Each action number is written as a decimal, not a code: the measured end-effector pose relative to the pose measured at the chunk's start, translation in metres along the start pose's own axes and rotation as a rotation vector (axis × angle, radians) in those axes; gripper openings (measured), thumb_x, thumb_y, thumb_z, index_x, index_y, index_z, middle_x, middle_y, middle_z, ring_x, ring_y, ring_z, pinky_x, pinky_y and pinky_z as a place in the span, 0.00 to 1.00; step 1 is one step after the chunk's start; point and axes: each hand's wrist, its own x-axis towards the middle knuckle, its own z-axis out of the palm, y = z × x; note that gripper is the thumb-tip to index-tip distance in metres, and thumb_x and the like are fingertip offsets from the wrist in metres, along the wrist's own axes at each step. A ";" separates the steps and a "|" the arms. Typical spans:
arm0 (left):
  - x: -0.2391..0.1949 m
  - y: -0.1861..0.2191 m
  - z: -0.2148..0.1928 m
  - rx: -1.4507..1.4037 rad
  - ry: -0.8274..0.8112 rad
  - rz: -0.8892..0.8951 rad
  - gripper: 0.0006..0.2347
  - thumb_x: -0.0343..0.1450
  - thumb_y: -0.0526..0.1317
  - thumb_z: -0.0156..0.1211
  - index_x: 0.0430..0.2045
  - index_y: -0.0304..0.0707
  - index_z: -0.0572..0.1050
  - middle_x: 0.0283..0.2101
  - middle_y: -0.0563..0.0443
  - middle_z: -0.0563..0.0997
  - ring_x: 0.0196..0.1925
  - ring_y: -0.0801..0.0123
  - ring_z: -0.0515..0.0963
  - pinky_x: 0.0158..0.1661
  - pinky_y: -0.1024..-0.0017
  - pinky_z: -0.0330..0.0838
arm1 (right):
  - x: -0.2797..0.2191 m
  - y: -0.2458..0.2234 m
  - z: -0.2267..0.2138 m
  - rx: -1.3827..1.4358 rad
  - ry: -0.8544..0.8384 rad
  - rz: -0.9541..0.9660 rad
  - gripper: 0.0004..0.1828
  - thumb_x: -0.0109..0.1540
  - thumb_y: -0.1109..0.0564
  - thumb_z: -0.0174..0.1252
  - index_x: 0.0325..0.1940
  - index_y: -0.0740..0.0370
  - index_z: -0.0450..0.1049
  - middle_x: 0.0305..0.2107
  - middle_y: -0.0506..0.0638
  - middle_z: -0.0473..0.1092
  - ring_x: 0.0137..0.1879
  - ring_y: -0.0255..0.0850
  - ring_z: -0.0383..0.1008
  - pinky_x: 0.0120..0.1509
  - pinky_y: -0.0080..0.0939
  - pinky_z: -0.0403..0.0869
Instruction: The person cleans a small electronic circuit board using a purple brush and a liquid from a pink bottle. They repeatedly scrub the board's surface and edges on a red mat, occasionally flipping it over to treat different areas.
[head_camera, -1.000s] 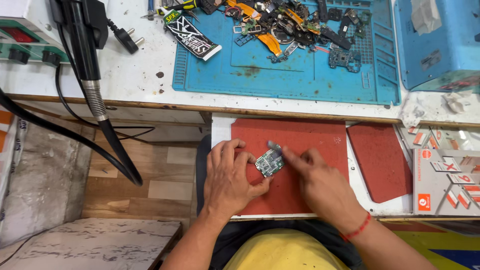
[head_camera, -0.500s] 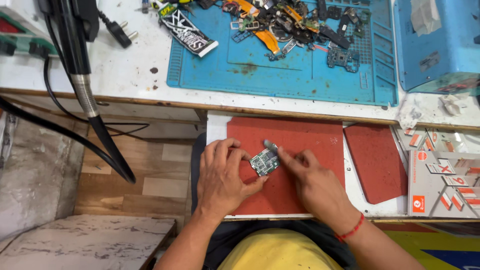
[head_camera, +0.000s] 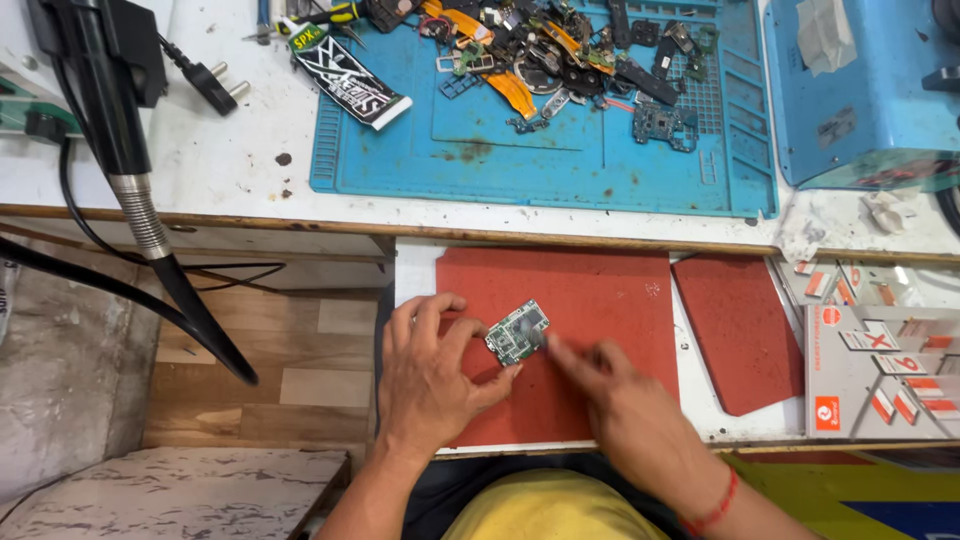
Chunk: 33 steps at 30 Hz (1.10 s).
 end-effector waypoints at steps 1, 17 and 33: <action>0.001 0.000 -0.001 0.011 -0.001 0.004 0.19 0.52 0.50 0.79 0.30 0.42 0.80 0.49 0.48 0.74 0.57 0.50 0.68 0.54 0.51 0.64 | 0.003 -0.001 0.000 -0.018 0.009 0.023 0.40 0.55 0.69 0.48 0.72 0.49 0.64 0.48 0.57 0.70 0.36 0.59 0.78 0.38 0.56 0.76; -0.001 -0.001 -0.001 -0.037 0.035 0.004 0.18 0.53 0.47 0.79 0.30 0.40 0.80 0.50 0.46 0.73 0.55 0.52 0.69 0.54 0.53 0.66 | 0.031 0.017 -0.009 -0.327 0.021 -0.092 0.37 0.58 0.65 0.48 0.69 0.34 0.69 0.42 0.52 0.71 0.33 0.53 0.78 0.33 0.52 0.77; -0.006 0.001 0.003 -0.001 0.061 -0.008 0.20 0.55 0.47 0.79 0.34 0.40 0.79 0.51 0.47 0.73 0.57 0.52 0.69 0.56 0.54 0.65 | 0.067 0.026 -0.036 -0.387 -0.001 -0.415 0.32 0.58 0.59 0.51 0.66 0.35 0.71 0.44 0.47 0.72 0.33 0.48 0.78 0.29 0.49 0.75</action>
